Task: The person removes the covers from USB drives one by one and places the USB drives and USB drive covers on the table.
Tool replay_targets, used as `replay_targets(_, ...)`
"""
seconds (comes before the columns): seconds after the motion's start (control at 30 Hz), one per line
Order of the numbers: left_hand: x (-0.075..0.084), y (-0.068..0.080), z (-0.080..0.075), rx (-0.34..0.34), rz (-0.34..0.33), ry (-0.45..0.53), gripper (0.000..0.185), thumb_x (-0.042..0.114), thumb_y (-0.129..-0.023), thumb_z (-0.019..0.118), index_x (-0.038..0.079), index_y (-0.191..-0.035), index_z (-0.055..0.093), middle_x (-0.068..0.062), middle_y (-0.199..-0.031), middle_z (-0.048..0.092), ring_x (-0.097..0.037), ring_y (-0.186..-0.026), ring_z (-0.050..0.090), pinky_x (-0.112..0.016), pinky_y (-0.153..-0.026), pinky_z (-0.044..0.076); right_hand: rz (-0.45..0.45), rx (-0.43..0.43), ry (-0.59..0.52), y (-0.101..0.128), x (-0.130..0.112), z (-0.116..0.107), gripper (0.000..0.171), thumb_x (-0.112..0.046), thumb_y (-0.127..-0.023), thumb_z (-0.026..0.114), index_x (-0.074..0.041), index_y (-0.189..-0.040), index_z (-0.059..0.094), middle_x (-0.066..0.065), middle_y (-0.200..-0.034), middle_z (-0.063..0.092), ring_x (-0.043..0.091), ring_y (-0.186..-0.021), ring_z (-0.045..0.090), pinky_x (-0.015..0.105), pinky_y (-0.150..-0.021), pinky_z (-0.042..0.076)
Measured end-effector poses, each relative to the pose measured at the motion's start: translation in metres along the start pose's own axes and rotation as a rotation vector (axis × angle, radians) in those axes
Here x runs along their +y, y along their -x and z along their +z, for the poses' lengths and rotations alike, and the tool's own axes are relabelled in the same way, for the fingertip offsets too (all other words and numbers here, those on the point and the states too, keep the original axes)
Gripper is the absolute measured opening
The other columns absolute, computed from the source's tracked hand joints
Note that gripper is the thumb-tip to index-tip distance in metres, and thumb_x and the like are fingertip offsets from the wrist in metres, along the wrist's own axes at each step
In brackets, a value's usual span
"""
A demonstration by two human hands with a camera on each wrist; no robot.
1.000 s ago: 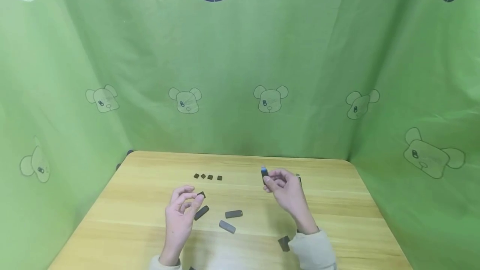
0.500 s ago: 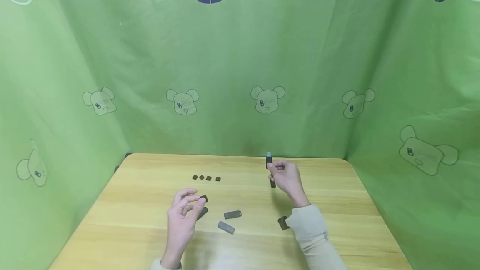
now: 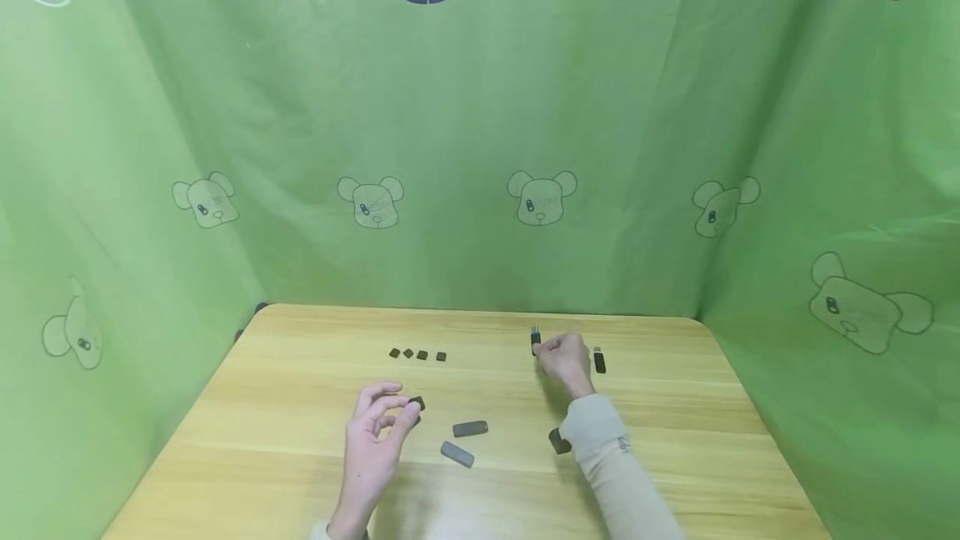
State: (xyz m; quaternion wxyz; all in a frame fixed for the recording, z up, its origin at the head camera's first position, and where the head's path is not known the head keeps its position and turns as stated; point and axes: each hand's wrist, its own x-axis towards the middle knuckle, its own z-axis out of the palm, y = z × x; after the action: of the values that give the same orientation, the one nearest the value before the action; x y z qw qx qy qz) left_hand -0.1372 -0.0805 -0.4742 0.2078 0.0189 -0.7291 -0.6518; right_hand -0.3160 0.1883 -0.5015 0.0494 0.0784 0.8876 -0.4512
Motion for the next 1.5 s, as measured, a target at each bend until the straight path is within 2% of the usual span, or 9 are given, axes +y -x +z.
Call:
replay_targets(0.13, 0.002, 0.0, 0.002, -0.022, -0.004, 0.002, 0.01, 0.02, -0.091, 0.076, 0.01, -0.09, 0.074, -0.008, -0.123, 0.057, -0.011, -0.085, 0.06, -0.023, -0.076, 0.054, 0.056, 0.001, -0.01, -0.006, 0.012, 0.007, 0.021, -0.021, -0.093, 0.071, -0.001, -0.098, 0.075, 0.015, -0.088, 0.076, 0.021, -0.072, 0.063, 0.028, -0.061, 0.045)
replay_targets(0.37, 0.003, 0.0, 0.004, -0.031, -0.009, 0.003, 0.009, 0.02, -0.091, 0.076, 0.011, -0.091, 0.074, -0.01, -0.124, 0.057, -0.012, -0.083, 0.06, -0.023, -0.076, 0.053, 0.117, 0.026, 0.015, -0.014, 0.03, 0.019, 0.03, -0.024, -0.092, 0.072, -0.009, -0.068, 0.061, 0.009, -0.081, 0.069, 0.013, -0.057, 0.05, 0.028, -0.056, 0.044)
replay_targets(0.53, 0.002, 0.001, 0.005, -0.027, -0.023, 0.0, 0.009, 0.021, -0.09, 0.077, 0.012, -0.09, 0.074, -0.006, -0.123, 0.057, -0.013, -0.089, 0.059, -0.024, -0.079, 0.053, 0.095, 0.038, 0.065, -0.014, 0.034, 0.028, 0.024, -0.023, -0.091, 0.072, -0.004, -0.077, 0.07, 0.028, -0.136, 0.061, 0.034, -0.101, 0.063, 0.052, -0.095, 0.05)
replay_targets(0.67, 0.001, 0.001, 0.005, -0.028, -0.033, -0.004, 0.01, 0.021, -0.089, 0.077, 0.012, -0.09, 0.074, -0.006, -0.124, 0.057, -0.013, -0.098, 0.057, -0.025, -0.082, 0.054, 0.091, 0.032, 0.084, -0.015, 0.037, 0.031, 0.028, -0.022, -0.092, 0.071, -0.004, -0.072, 0.064, 0.032, -0.156, 0.038, 0.035, -0.095, 0.065, 0.059, -0.106, 0.044)
replay_targets(0.73, 0.0, 0.001, 0.005, -0.028, -0.043, -0.006, 0.01, 0.021, -0.089, 0.078, 0.012, -0.089, 0.074, -0.005, -0.123, 0.057, -0.013, -0.097, 0.058, -0.025, -0.081, 0.054, 0.113, 0.023, 0.078, -0.016, 0.038, 0.033, 0.031, -0.021, -0.091, 0.072, -0.008, -0.067, 0.059, 0.03, -0.137, 0.06, 0.027, -0.07, 0.062, 0.051, -0.091, 0.052)
replay_targets(0.8, 0.0, 0.001, 0.004, -0.031, -0.057, -0.007, 0.009, 0.021, -0.088, 0.078, 0.013, -0.088, 0.074, -0.005, -0.124, 0.057, -0.014, -0.093, 0.059, -0.024, -0.078, 0.055, 0.125, 0.016, 0.076, -0.016, 0.039, 0.034, 0.035, -0.021, -0.091, 0.072, -0.011, -0.062, 0.055, 0.021, -0.099, 0.074, 0.017, -0.055, 0.054, 0.042, -0.074, 0.055)
replay_targets(0.9, 0.0, 0.001, 0.004, -0.039, -0.077, -0.008, 0.01, 0.022, -0.088, 0.079, 0.013, -0.088, 0.074, -0.005, -0.125, 0.056, -0.016, -0.085, 0.061, -0.025, -0.074, 0.055, 0.142, 0.018, 0.071, -0.016, 0.04, 0.034, 0.041, -0.023, -0.091, 0.072, -0.015, -0.057, 0.051, 0.002, -0.058, 0.056, 0.01, -0.043, 0.042, 0.031, -0.052, 0.045)
replay_targets(1.17, -0.002, 0.001, 0.003, -0.037, -0.077, -0.015, 0.011, 0.023, -0.089, 0.078, 0.013, -0.088, 0.073, -0.012, -0.126, 0.056, -0.016, -0.086, 0.062, -0.027, -0.078, 0.056, 0.104, 0.084, 0.177, -0.014, 0.044, 0.034, 0.036, -0.027, -0.092, 0.071, -0.011, -0.062, 0.058, 0.022, -0.11, 0.068, 0.022, -0.068, 0.06, 0.032, -0.062, 0.045)
replay_targets(1.5, -0.002, -0.002, 0.005, -0.009, -0.032, -0.037, 0.01, 0.023, -0.088, 0.079, 0.015, -0.086, 0.073, -0.006, -0.122, 0.058, -0.014, -0.084, 0.06, -0.024, -0.076, 0.053, 0.083, 0.083, 0.15, -0.016, 0.045, 0.03, 0.047, -0.032, -0.095, 0.068, -0.013, -0.054, 0.055, 0.014, -0.082, 0.072, 0.018, -0.054, 0.054, 0.03, -0.052, 0.04)
